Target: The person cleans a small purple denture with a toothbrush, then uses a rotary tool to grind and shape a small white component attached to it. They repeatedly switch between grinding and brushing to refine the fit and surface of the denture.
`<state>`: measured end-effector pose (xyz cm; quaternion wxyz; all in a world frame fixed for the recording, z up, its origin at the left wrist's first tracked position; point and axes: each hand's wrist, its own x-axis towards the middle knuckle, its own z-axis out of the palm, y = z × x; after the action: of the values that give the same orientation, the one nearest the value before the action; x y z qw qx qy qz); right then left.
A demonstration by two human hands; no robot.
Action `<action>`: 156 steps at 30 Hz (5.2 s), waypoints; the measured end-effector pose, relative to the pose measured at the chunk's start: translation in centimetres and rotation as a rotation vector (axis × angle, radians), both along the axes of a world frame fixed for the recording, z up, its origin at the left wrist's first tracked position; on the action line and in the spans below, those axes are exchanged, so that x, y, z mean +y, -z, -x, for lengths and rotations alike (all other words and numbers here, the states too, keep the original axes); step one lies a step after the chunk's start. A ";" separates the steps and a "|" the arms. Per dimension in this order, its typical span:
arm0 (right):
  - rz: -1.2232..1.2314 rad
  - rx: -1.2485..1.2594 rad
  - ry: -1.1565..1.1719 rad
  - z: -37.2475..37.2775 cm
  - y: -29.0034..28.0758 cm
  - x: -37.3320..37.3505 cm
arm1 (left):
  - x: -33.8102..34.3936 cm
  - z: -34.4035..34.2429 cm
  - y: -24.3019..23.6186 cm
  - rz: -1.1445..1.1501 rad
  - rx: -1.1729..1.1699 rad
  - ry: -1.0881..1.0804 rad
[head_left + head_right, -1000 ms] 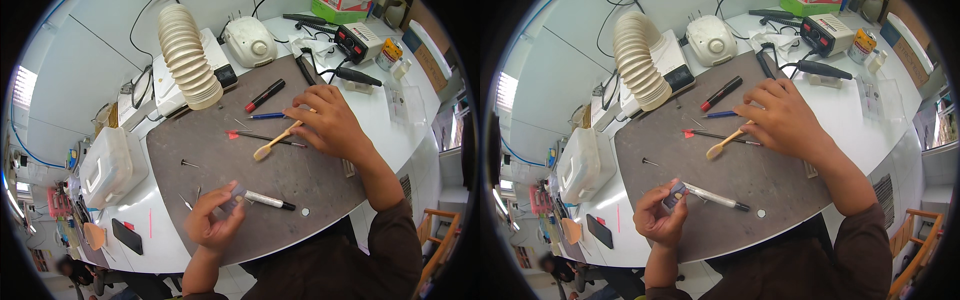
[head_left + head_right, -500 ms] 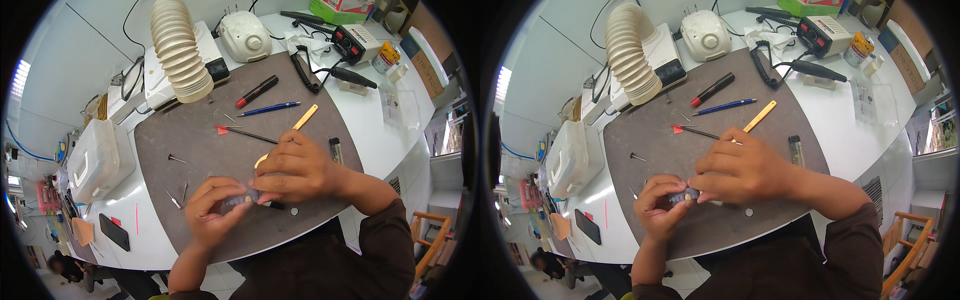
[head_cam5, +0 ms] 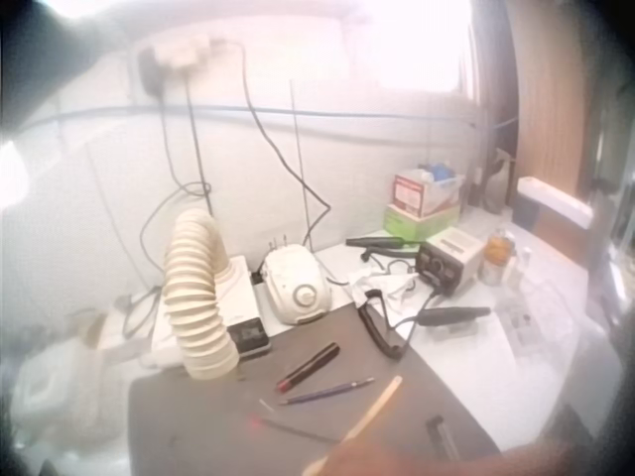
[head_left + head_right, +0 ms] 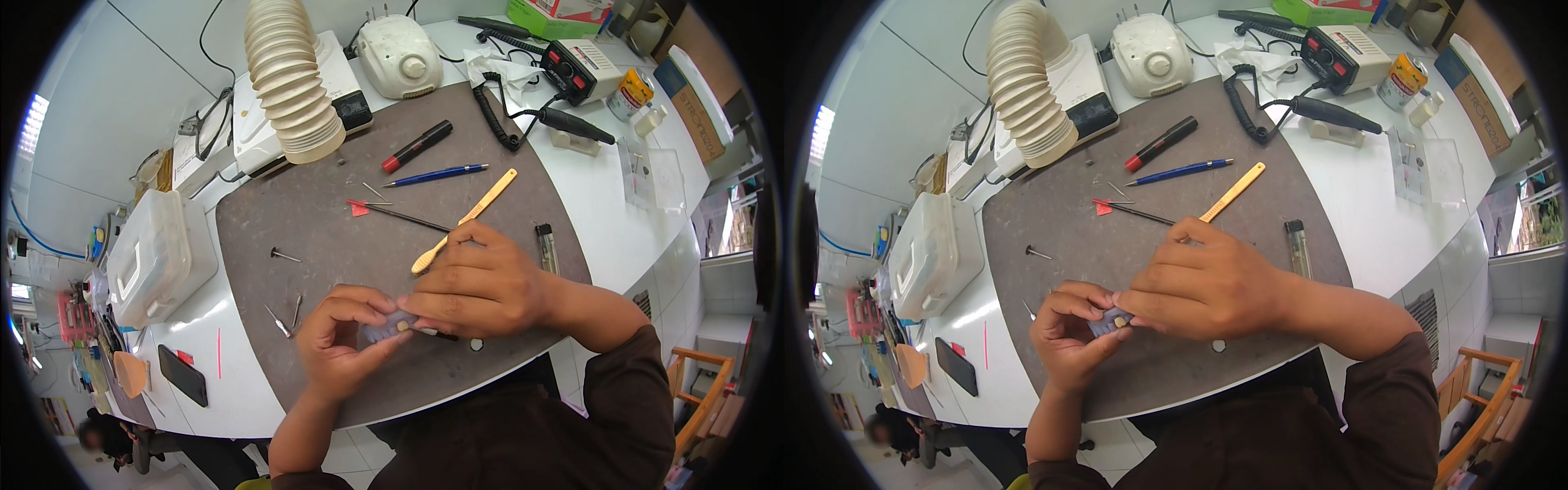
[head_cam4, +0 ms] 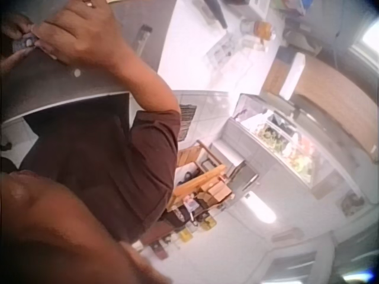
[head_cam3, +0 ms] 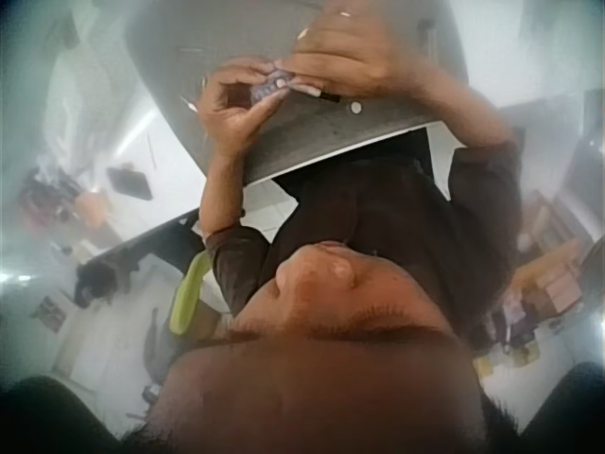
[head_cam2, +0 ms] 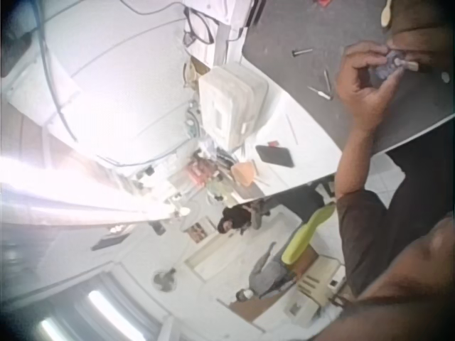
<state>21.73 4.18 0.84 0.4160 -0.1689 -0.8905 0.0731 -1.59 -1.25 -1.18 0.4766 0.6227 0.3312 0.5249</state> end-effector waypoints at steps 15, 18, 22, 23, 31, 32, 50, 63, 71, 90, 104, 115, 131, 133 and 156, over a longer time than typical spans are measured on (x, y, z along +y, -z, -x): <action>0.202 0.068 0.016 0.0 0.7 0.6 | -0.3 -0.6 0.4 0.163 -0.066 -0.031; 0.322 0.137 -0.071 0.2 1.6 0.9 | -0.6 -0.7 0.3 0.319 -0.190 -0.001; 0.403 0.205 -0.148 0.6 2.7 1.0 | -1.0 -2.0 -0.5 0.437 -0.246 0.003; 0.402 0.198 -0.154 0.6 2.9 1.1 | -1.1 -2.2 -0.5 0.441 -0.241 -0.009; 0.454 0.212 -0.176 0.7 2.4 0.9 | -1.8 -2.1 0.9 0.227 -0.102 -0.095; 0.458 0.205 -0.179 0.7 2.4 0.9 | -1.9 -1.9 1.3 0.189 -0.058 -0.095; 0.435 0.139 -0.147 0.7 2.7 0.8 | -2.0 -2.0 1.2 0.191 -0.038 -0.096; 0.495 0.149 -0.174 0.7 2.3 0.7 | -1.9 -2.9 0.1 0.297 -0.153 -0.061; 0.893 0.097 -0.255 0.2 0.5 0.4 | -1.9 -1.9 0.6 0.169 0.026 -0.144; 1.116 0.115 -0.126 0.2 0.5 0.1 | -1.8 -2.2 1.4 -0.119 0.234 -0.238; 0.575 0.062 -0.145 -0.1 0.8 -0.4 | -1.8 -2.0 1.3 -0.077 0.200 -0.240; 0.943 0.075 -0.122 0.0 0.2 -0.6 | -1.7 -1.7 1.1 -0.192 0.345 -0.224; 1.439 0.009 -0.213 -0.6 -0.4 0.6 | -1.2 -1.2 0.7 0.093 0.037 -0.076; 1.431 -0.001 -0.213 -0.7 -0.5 0.5 | -1.2 -1.0 0.4 0.103 0.052 -0.049; 1.315 0.011 -0.221 -0.6 0.4 0.5 | -0.7 -0.9 -0.5 0.350 -0.093 0.086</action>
<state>22.29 4.69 0.39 0.2211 -0.2950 -0.6704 0.6440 -0.67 -1.97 -0.65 0.6146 0.5187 0.3681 0.4666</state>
